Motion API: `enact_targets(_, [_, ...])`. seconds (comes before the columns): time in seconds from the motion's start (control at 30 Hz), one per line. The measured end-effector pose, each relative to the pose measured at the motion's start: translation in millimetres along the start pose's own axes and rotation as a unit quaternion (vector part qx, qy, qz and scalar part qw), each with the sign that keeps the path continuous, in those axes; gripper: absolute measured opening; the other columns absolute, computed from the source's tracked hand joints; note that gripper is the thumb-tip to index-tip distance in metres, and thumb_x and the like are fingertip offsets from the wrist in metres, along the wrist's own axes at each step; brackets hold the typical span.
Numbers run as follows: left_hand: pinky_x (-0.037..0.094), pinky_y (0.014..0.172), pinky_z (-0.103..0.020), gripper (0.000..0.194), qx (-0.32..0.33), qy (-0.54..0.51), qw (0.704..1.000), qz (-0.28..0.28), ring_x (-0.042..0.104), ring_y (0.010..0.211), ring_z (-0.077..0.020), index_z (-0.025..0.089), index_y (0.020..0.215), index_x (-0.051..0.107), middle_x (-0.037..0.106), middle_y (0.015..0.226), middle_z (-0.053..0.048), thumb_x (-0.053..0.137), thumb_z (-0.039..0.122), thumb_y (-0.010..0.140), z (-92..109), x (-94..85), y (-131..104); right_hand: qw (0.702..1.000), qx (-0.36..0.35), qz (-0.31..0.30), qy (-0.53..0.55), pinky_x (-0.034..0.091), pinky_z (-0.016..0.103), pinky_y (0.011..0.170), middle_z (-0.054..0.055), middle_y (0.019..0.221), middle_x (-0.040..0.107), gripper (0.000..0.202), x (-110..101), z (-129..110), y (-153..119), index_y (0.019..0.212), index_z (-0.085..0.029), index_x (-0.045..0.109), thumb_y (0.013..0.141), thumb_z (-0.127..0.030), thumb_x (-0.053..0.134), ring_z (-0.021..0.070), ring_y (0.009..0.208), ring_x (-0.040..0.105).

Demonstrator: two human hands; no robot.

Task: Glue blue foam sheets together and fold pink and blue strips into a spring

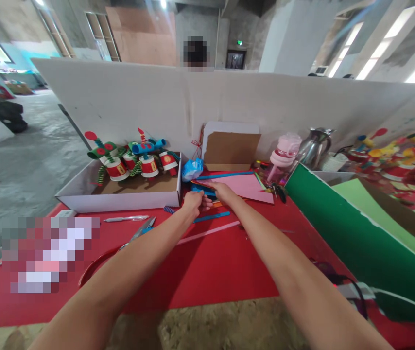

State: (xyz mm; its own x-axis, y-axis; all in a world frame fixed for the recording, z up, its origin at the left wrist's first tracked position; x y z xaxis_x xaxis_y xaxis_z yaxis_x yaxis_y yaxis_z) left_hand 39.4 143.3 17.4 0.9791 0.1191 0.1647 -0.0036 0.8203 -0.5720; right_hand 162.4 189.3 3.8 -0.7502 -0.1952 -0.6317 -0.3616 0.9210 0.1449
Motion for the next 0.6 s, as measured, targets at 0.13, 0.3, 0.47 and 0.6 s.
enact_targets(0.13, [0.042,0.041,-0.019,0.026,0.002,0.016,0.999,-0.034,0.053,0.035,-0.0086,0.012,0.067,0.054,0.056,0.046,0.000,0.047,0.017,0.092,-4.1,4.1,-20.6,0.997,-0.027,-0.027,-0.069,0.043,0.034,0.100,-0.005,0.122,0.065,0.047,-2.9,-0.3,7.4,0.128,-0.030,0.057,0.083,-0.017,0.051,0.0218,0.111,0.060])
enact_targets(0.3, [0.040,0.036,-0.018,0.025,0.011,0.026,0.996,-0.084,0.052,0.033,-0.0084,0.011,0.066,0.056,0.058,0.047,0.000,0.050,0.017,0.090,-11.2,3.0,-51.1,0.993,0.006,-0.018,-0.119,0.045,0.036,0.098,-0.003,0.124,0.064,0.054,-3.9,6.9,18.3,0.130,-0.031,0.055,0.082,-0.008,0.048,0.0235,0.113,0.060])
enact_targets(0.47, [0.040,0.034,-0.018,0.021,0.032,0.057,0.990,-0.123,0.052,0.033,-0.0089,0.012,0.070,0.058,0.058,0.049,0.001,0.053,0.022,0.087,-22.4,-2.8,-82.2,0.994,-0.007,-0.010,-0.112,0.043,0.033,0.100,-0.002,0.128,0.061,0.055,1.3,11.2,22.5,0.131,-0.028,0.054,0.083,-0.004,0.043,0.0209,0.115,0.059])
enact_targets(0.6, [0.039,0.038,-0.020,0.029,0.132,0.145,0.970,-0.142,0.051,0.036,-0.0093,0.015,0.057,0.052,0.055,0.047,0.002,0.058,0.033,0.080,-32.5,-13.5,-114.1,0.994,-0.024,0.006,-0.106,0.043,0.036,0.100,-0.004,0.128,0.060,0.057,1.6,9.3,23.0,0.131,-0.031,0.054,0.082,-0.004,0.043,0.0222,0.116,0.058])
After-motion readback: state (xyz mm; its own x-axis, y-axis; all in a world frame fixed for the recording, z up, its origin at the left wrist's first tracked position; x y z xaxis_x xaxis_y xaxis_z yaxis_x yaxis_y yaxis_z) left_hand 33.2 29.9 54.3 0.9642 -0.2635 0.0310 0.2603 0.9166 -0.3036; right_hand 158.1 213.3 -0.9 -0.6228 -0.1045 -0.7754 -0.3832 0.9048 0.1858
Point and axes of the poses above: each hand's wrist, its own y-axis towards the middle knuckle, its own x-axis out of the palm, z = x × y, the point moved 2 cm from there along y, towards the middle knuckle
